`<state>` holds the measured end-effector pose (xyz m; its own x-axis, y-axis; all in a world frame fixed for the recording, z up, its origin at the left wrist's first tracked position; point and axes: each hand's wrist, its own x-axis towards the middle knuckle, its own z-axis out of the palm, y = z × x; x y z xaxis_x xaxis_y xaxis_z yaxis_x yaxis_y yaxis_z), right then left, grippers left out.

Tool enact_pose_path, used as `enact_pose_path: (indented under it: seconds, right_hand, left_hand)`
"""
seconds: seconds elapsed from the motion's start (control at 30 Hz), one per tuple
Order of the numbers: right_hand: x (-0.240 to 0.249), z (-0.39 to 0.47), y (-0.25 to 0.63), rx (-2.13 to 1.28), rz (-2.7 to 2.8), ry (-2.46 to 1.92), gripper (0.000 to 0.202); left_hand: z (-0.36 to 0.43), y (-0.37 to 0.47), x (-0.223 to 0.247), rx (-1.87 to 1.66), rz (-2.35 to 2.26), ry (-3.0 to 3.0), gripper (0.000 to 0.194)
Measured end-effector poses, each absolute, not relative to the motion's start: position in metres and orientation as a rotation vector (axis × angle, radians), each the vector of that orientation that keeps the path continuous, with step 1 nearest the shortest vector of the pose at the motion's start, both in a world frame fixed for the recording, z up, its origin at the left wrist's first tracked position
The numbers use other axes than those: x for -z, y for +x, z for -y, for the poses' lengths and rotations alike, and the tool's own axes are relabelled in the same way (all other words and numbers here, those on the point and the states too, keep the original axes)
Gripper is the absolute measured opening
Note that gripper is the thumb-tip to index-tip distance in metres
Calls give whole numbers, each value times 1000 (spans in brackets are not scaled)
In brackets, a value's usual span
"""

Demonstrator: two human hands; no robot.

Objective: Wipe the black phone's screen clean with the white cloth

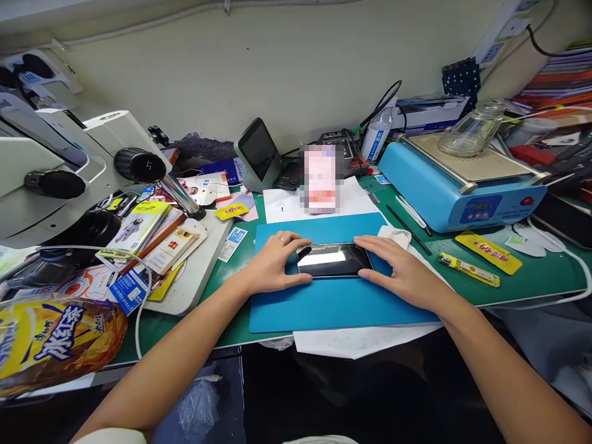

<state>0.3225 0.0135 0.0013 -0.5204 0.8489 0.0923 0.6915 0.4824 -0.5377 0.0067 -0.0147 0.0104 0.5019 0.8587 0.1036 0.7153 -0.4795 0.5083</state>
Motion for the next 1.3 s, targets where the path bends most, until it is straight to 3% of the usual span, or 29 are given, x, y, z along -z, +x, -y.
enact_pose_path:
  seconds: [0.47,1.3]
  right_hand:
    - [4,-15,326,-603,2346,-1223,48]
    - [4,-14,323,-522,2387,-1237,48]
  left_hand:
    - [12,5,-7,-529,-1296,2336,67]
    - [11,4,-11,-482,-1336,2357,63]
